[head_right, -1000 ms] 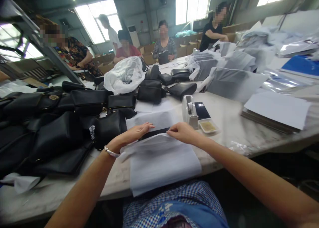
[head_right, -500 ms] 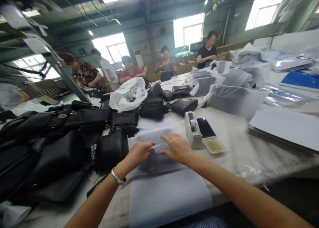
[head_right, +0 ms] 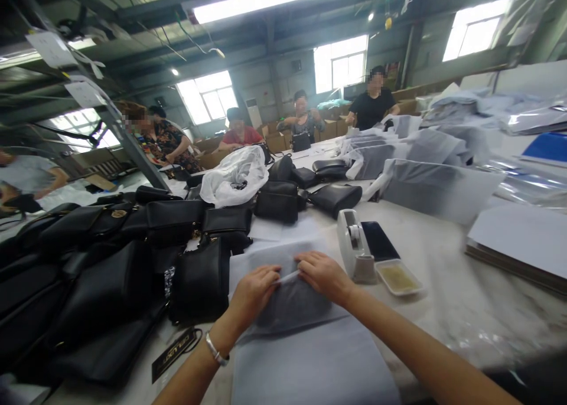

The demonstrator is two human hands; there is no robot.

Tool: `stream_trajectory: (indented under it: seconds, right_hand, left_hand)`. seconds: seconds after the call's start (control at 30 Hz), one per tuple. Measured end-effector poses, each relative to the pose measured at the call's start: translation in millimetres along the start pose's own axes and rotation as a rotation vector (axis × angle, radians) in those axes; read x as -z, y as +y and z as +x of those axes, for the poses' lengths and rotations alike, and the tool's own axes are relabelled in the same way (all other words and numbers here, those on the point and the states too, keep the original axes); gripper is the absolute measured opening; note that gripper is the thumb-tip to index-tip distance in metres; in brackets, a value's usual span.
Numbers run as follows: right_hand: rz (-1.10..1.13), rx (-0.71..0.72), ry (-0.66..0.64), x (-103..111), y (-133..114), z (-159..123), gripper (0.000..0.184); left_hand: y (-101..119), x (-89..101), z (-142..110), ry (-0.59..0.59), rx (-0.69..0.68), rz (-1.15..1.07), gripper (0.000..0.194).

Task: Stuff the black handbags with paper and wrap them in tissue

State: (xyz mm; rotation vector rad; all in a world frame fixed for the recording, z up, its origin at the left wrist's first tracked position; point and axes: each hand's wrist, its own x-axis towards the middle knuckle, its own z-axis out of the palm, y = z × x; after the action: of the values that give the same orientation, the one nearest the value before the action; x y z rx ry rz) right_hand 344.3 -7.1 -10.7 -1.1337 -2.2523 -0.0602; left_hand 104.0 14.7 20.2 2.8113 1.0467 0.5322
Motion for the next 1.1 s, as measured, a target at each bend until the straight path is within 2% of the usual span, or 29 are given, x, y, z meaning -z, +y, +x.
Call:
stream_trajectory:
  seconds: [0.1,0.23,0.4,0.57,0.7,0.9,1.0,1.1]
  right_hand:
    - [0.019,-0.038,-0.027,3,-1,-1,0.018]
    - [0.046,-0.169,-0.045,6,0,4,0.017]
    - [0.087,-0.315,-0.004,2,1,13,0.011]
    - [0.071,-0.395,0.021,-5,-2,17,0.011]
    - [0.067,-0.428,0.025,-6,-3,17,0.010]
    - [0.078,-0.431,0.022,-7,-2,18,0.008]
    - [0.073,-0.442,0.014,-6,-3,19,0.006]
    - [0.062,-0.458,0.002,-5,-4,19,0.005]
  left_hand:
    - [0,-1.5,-3,-0.013,0.068,-0.005,0.015]
    - [-4,2.0,0,-0.008,0.179,0.000,0.017]
    - [-9,2.6,5,0.048,0.282,-0.019,0.015]
    - [-14,0.6,7,0.089,0.330,-0.033,0.025]
    - [-18,1.9,10,0.111,0.318,-0.037,0.033]
    - [-20,11.9,15,0.154,0.245,0.020,0.030]
    - [-9,13.6,11,0.228,0.232,0.118,0.031]
    - [12,1.9,2,0.260,0.163,0.152,0.035]
